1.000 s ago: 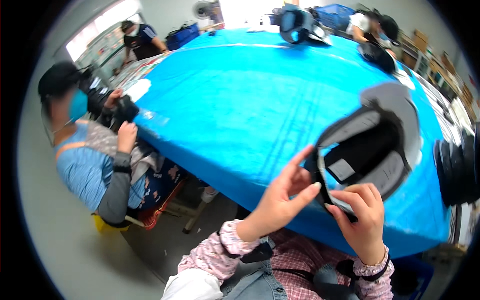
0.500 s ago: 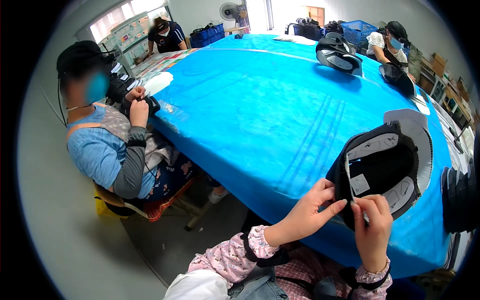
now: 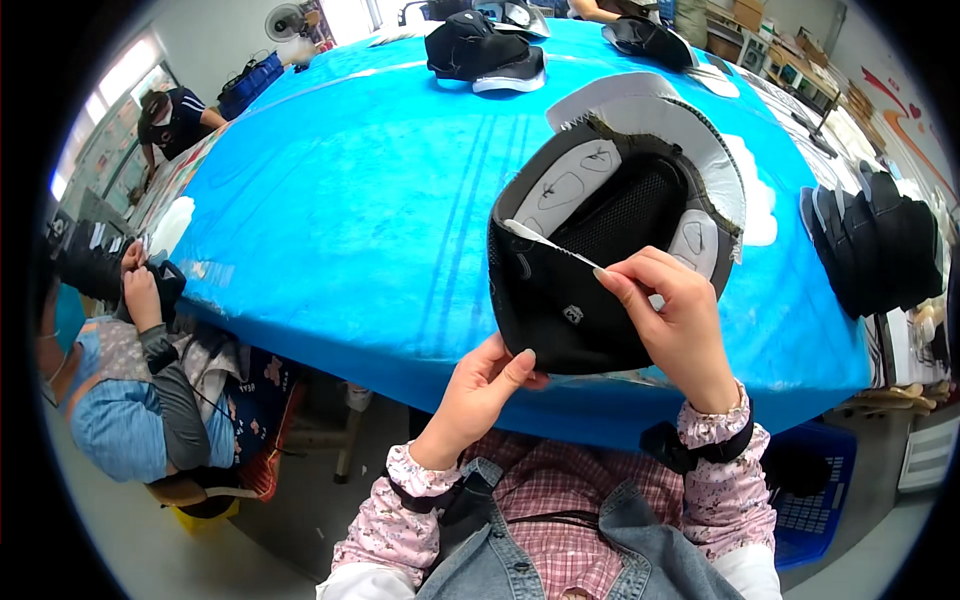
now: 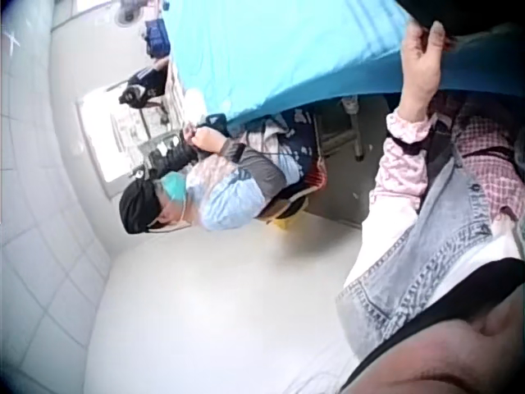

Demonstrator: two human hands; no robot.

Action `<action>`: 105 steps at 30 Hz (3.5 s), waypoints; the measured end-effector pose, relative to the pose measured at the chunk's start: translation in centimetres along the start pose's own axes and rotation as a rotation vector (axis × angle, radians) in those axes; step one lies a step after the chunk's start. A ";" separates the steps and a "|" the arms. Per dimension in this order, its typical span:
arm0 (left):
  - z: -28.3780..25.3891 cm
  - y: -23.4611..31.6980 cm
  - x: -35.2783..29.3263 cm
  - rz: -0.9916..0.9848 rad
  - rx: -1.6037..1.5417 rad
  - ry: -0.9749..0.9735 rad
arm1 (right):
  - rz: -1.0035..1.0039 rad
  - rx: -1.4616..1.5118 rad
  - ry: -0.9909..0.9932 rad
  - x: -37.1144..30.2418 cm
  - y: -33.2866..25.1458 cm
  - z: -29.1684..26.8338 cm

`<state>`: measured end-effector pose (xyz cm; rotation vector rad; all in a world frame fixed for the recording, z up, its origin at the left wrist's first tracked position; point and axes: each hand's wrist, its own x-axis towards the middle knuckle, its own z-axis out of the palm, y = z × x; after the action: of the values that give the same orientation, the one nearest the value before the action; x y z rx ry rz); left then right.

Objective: The person picks up a black shoe upper and a white foam padding piece from a table, inserts the padding into the heel area of the upper, and presses the internal layers together by hand before placing the item onto a stack.

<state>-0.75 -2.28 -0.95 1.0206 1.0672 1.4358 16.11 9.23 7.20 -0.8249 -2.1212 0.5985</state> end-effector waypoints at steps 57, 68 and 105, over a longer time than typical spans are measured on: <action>-0.8 3.2 4.4 0.056 -0.407 0.088 | -0.199 -0.119 0.051 -0.7 -0.8 2.2; -0.7 3.1 4.5 0.052 -0.394 0.093 | -0.198 -0.127 0.040 -0.6 -0.7 2.1; -0.8 5.5 0.3 0.335 0.180 0.087 | 0.313 0.506 0.147 -10.3 6.9 3.4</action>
<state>-2.88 -2.43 4.15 1.3240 1.1419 1.6861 20.95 6.03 -4.24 -0.8773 -1.6109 1.1436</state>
